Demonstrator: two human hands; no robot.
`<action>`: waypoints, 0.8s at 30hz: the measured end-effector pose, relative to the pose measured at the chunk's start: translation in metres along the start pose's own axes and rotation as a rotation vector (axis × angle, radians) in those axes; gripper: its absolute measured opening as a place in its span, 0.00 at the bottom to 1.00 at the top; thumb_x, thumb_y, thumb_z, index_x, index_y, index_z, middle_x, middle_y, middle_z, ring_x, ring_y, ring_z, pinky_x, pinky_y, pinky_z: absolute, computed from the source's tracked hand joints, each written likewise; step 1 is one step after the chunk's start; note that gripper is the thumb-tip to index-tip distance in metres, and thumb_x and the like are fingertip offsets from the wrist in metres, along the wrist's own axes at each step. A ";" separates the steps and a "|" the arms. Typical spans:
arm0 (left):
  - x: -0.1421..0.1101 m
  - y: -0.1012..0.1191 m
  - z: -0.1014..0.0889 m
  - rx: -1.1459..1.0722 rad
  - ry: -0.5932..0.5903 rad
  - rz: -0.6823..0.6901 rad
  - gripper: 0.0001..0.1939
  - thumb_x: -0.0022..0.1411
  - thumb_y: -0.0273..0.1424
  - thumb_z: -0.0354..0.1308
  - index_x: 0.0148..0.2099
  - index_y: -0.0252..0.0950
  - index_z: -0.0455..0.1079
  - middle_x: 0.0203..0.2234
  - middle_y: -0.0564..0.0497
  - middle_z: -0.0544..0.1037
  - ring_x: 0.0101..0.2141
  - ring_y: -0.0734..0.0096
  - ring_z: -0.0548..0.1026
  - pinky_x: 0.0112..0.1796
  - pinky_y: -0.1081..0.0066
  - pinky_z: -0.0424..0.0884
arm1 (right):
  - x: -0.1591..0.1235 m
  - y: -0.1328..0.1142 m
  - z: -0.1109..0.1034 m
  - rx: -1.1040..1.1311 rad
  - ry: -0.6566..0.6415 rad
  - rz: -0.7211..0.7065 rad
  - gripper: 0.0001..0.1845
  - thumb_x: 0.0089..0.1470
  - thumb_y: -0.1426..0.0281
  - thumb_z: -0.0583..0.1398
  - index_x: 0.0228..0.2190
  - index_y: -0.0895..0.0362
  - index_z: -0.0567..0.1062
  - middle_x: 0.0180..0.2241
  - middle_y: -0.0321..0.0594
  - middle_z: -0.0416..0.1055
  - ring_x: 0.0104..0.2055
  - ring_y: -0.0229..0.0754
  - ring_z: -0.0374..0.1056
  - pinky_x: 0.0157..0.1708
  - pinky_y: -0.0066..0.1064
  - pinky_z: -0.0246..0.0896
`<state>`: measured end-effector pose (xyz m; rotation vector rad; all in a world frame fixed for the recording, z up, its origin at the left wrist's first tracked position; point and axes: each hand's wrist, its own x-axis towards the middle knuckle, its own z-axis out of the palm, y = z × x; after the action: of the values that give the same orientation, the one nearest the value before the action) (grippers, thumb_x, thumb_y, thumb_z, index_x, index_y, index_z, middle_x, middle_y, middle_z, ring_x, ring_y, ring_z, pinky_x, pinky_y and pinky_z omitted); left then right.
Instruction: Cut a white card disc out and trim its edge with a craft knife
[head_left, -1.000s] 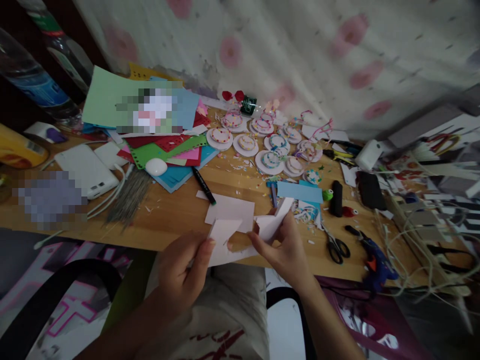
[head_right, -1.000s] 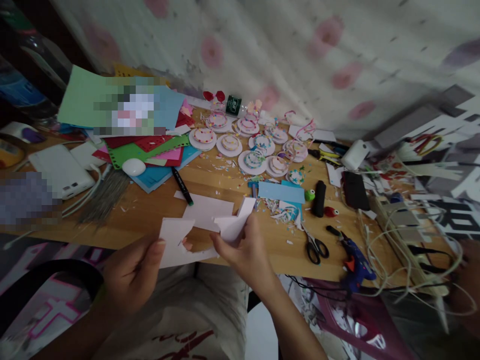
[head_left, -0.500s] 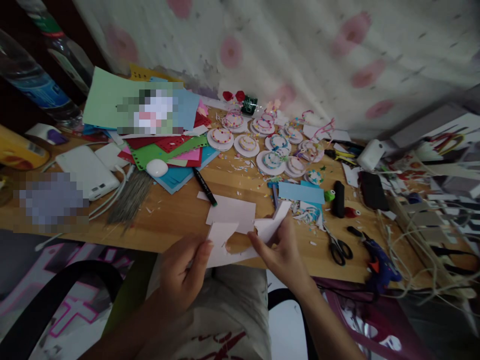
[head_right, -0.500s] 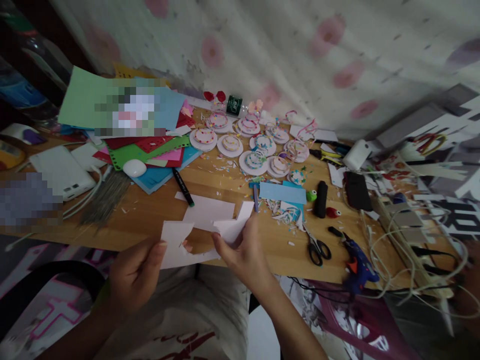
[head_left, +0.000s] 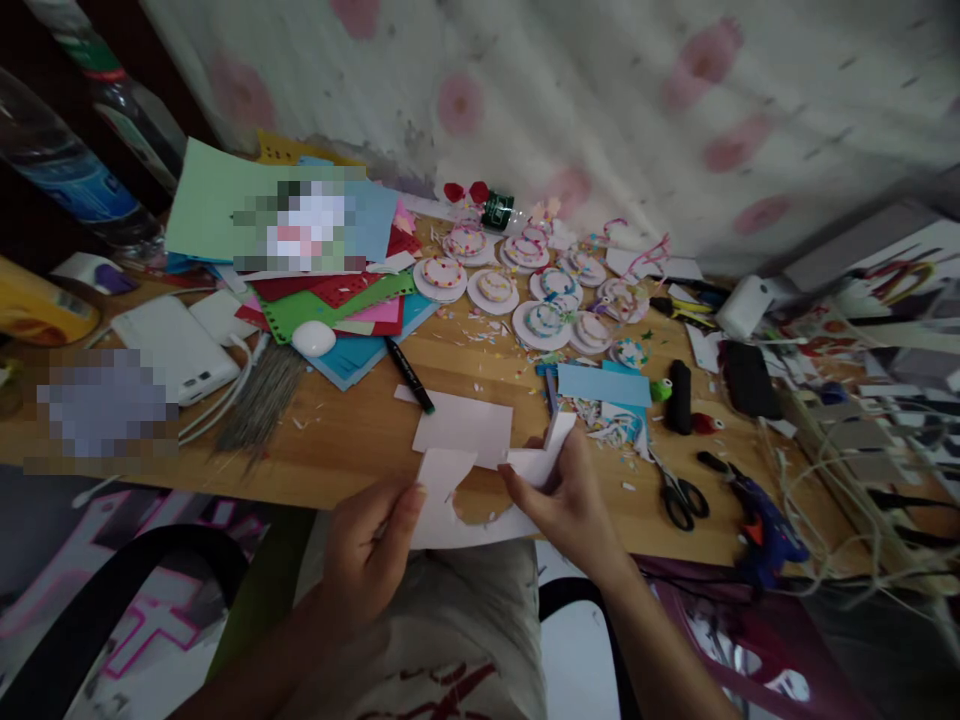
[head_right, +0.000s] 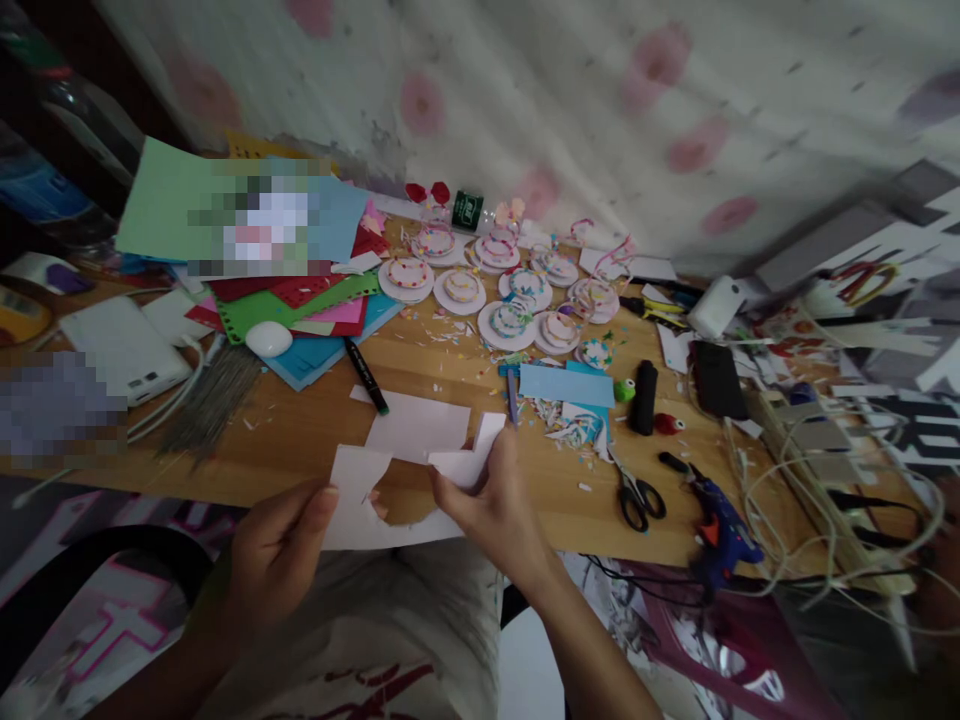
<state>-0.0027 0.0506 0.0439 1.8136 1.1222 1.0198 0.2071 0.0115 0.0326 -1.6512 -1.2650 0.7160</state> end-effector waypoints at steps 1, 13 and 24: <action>0.001 0.001 0.000 0.004 0.000 -0.003 0.14 0.66 0.27 0.51 0.29 0.35 0.73 0.20 0.54 0.76 0.22 0.75 0.74 0.26 0.78 0.70 | 0.000 -0.001 0.000 -0.011 -0.022 0.014 0.19 0.54 0.62 0.64 0.40 0.52 0.60 0.34 0.36 0.63 0.32 0.42 0.64 0.26 0.32 0.62; 0.007 0.002 -0.002 0.018 -0.062 -0.009 0.17 0.66 0.33 0.50 0.25 0.35 0.71 0.18 0.52 0.75 0.20 0.72 0.72 0.25 0.75 0.69 | 0.009 -0.017 -0.007 -0.027 0.047 -0.107 0.22 0.46 0.72 0.65 0.37 0.51 0.58 0.33 0.33 0.57 0.30 0.38 0.57 0.25 0.28 0.58; 0.019 0.002 0.007 -0.330 0.035 -0.411 0.20 0.66 0.43 0.54 0.31 0.35 0.77 0.23 0.49 0.80 0.25 0.69 0.76 0.30 0.73 0.74 | 0.005 -0.015 -0.005 -0.209 0.240 -0.278 0.35 0.48 0.63 0.67 0.53 0.53 0.58 0.51 0.50 0.58 0.52 0.54 0.60 0.47 0.47 0.62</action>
<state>0.0104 0.0662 0.0474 1.2458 1.2041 0.9262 0.2068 0.0151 0.0486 -1.6255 -1.3916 0.2154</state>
